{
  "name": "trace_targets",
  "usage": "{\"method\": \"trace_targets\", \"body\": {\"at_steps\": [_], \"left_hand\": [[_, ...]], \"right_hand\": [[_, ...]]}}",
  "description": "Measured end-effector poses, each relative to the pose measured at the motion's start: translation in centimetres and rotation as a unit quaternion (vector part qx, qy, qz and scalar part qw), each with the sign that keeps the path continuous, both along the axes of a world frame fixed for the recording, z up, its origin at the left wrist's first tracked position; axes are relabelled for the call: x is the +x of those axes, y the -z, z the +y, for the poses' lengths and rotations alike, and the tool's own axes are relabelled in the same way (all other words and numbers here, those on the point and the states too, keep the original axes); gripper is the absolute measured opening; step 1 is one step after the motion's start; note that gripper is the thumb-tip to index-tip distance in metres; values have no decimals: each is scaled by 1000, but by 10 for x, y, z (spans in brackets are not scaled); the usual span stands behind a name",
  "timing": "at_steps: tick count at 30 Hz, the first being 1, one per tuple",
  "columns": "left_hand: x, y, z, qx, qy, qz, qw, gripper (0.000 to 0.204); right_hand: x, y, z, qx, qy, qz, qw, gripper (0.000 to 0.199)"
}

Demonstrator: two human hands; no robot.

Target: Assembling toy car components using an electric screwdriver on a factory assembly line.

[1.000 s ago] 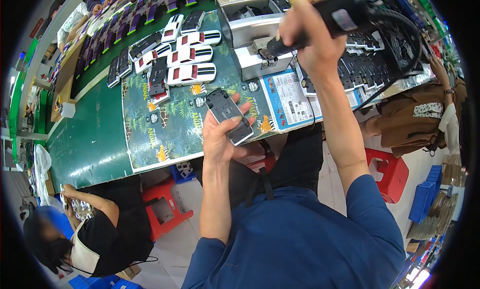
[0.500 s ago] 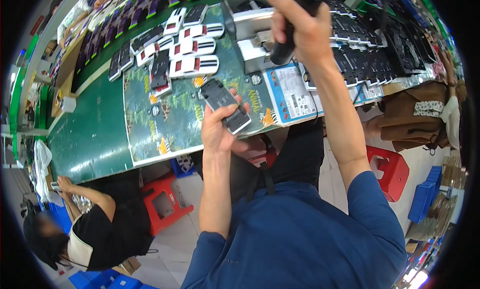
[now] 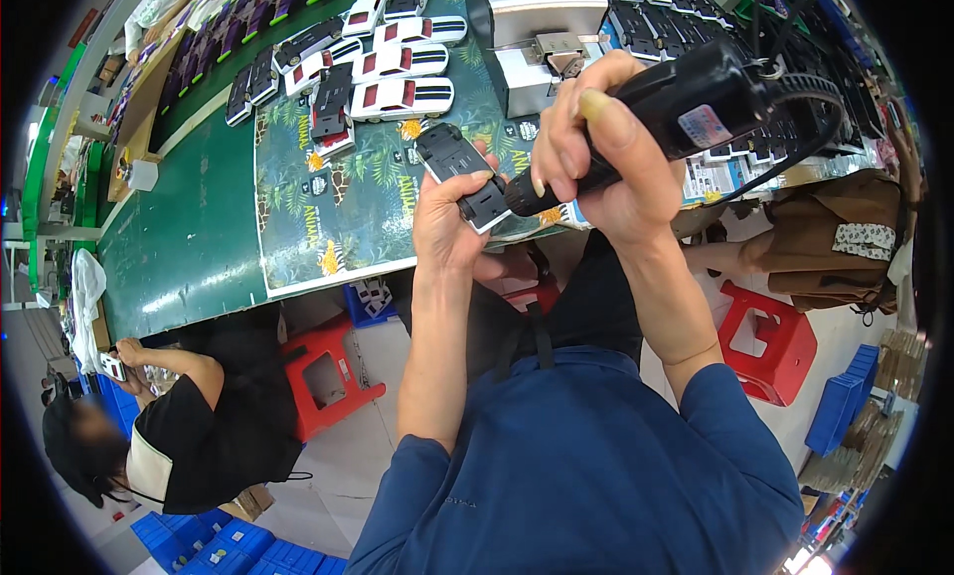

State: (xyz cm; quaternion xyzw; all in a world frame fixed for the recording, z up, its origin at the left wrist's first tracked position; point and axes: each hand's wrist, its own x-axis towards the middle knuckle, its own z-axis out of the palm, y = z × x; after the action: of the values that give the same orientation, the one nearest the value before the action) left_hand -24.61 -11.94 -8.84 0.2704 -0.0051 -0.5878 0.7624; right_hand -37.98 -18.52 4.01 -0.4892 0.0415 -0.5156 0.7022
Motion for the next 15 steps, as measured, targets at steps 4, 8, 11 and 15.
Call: {"method": "trace_targets", "body": {"at_steps": [4,8,11,15], "left_hand": [[5,10,0,5,23,5,1000,54],[8,10,2,-7,43,49,998,50],[0,-10,2,-14,52,66,996,43],[-7,-24,3,13,23,7,1000,36]], "right_hand": [[5,7,4,9,-3,27,1000,17],[4,6,1,-69,-52,127,988,22],[6,10,-3,-64,-77,136,986,24],[5,11,-5,-46,-114,141,982,26]]}}
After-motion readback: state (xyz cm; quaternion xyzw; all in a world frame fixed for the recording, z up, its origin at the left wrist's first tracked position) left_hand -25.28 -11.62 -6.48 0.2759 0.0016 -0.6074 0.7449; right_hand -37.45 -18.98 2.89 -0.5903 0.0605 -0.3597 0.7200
